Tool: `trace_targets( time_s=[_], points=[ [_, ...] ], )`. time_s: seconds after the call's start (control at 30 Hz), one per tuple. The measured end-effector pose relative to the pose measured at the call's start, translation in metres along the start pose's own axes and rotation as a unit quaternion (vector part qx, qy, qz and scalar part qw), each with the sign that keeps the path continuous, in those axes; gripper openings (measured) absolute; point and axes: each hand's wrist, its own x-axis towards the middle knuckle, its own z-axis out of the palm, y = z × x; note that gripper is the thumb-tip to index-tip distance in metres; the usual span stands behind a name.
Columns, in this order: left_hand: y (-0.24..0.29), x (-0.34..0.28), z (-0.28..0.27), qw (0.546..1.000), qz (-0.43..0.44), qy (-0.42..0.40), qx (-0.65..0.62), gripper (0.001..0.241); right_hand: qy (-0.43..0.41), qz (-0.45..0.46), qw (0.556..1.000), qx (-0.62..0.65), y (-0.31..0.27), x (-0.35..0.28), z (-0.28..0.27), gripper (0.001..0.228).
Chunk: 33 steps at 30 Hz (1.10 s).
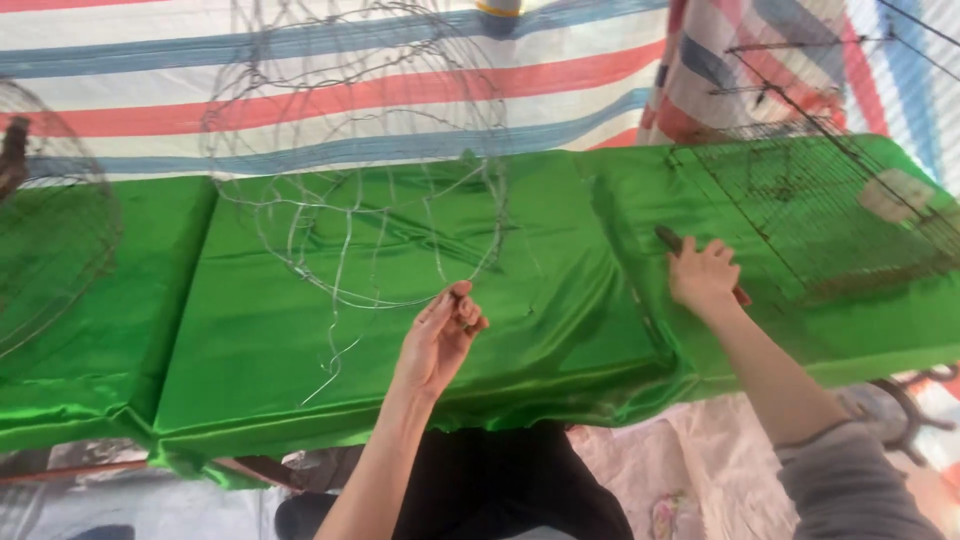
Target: Assembling a wire cage by cutting wire mesh with pliers and twisting the wire ends to secure the structure.
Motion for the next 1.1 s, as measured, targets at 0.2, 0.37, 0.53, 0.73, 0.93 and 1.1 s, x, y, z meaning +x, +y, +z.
trace_targets(
  time_s=[0.2, 0.37, 0.53, 0.73, 0.93, 1.1],
  points=[
    [0.019, -0.005, 0.024, 0.999, -0.043, 0.020, -0.015, 0.022, -0.013, -0.008, 0.996, -0.087, -0.011, 0.003, -0.010, 0.059],
    [0.018, -0.006, 0.020, 0.999, -0.042, -0.003, -0.011, 0.024, 0.128, -0.282, 0.936, 0.165, -0.101, -0.107, -0.142, 0.032],
    [0.003, -0.002, 0.003, 1.000, 0.014, -0.014, 0.000, 0.029, 0.219, -0.518, 0.757, 0.332, -0.185, -0.197, -0.215, 0.017],
    [-0.001, 0.001, -0.002, 0.999, 0.022, -0.026, 0.007, 0.031, 0.231, -0.494, 0.812, 0.207, -0.239, -0.194, -0.234, 0.045],
    [-0.010, 0.005, -0.003, 0.997, 0.029, 0.014, 0.076, 0.027, 0.112, -0.488, 0.841, 0.205, -0.255, -0.179, -0.247, 0.031],
    [-0.011, 0.007, 0.001, 0.987, 0.049, 0.018, 0.153, 0.029, 0.056, -0.519, 0.802, 0.291, -0.267, -0.136, -0.209, 0.033]
  ],
)
